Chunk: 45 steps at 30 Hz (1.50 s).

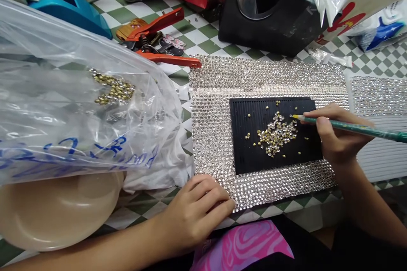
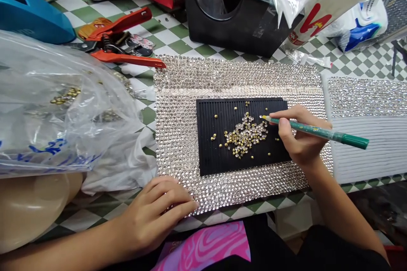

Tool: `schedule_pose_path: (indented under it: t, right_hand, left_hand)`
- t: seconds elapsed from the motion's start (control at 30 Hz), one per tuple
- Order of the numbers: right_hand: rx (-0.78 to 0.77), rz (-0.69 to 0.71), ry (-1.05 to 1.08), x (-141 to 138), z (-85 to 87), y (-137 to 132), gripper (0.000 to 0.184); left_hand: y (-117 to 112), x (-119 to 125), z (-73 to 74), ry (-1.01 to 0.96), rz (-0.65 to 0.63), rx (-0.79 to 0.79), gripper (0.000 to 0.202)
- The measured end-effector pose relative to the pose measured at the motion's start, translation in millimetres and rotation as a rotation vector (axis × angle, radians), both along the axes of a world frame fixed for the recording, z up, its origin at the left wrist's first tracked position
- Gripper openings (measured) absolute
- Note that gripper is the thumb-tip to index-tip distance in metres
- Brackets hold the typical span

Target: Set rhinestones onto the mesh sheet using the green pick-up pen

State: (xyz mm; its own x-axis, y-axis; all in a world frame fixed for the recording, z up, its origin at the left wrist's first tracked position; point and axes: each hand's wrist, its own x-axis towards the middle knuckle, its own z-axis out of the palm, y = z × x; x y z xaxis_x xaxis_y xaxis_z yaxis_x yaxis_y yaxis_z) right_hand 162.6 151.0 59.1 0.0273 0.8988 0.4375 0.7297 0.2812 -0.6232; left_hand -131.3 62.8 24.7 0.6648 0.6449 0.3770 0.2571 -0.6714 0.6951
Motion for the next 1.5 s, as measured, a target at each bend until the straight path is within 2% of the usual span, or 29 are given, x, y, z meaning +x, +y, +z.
schedule_pose_path:
  t: [0.23,0.37,0.57,1.0,1.13,1.3,1.4,1.5]
  right_hand:
    - [0.05,0.032,0.014,-5.4,6.1,11.3,0.012]
    - [0.068,0.084,-0.006,-15.3,7.8,32.6,0.013]
    - [0.026,0.225,-0.067,-30.3,0.2,62.4,0.012]
    - [-0.024,0.288,-0.139,-34.1,-5.4,70.4,0.012]
    - [-0.017,0.258,-0.13,-30.0,1.5,61.3,0.013]
    - [0.011,0.164,-0.071,-16.4,11.6,26.7,0.017]
    - [-0.017,0.173,-0.051,-10.6,10.0,10.1,0.02]
    - [-0.048,0.188,-0.042,-8.4,5.3,4.3,0.023]
  left_hand:
    - [0.7,-1.7,2.3,0.001,0.005,0.012,0.026]
    - [0.0,-1.0,1.4,-0.002,0.009,0.003,0.027]
    - [-0.9,-1.0,1.3,-0.004,0.004,-0.005,0.025]
    - [-0.7,-1.4,1.1,0.006,-0.003,-0.021,0.025]
    - [-2.0,-2.3,0.8,0.006,-0.006,-0.024,0.025]
    - [-1.4,-1.7,1.5,0.004,-0.005,-0.035,0.026]
    - [-0.8,-1.9,0.8,-0.008,-0.009,-0.034,0.026]
    - [-0.7,-2.2,0.2,-0.001,-0.013,-0.037,0.026]
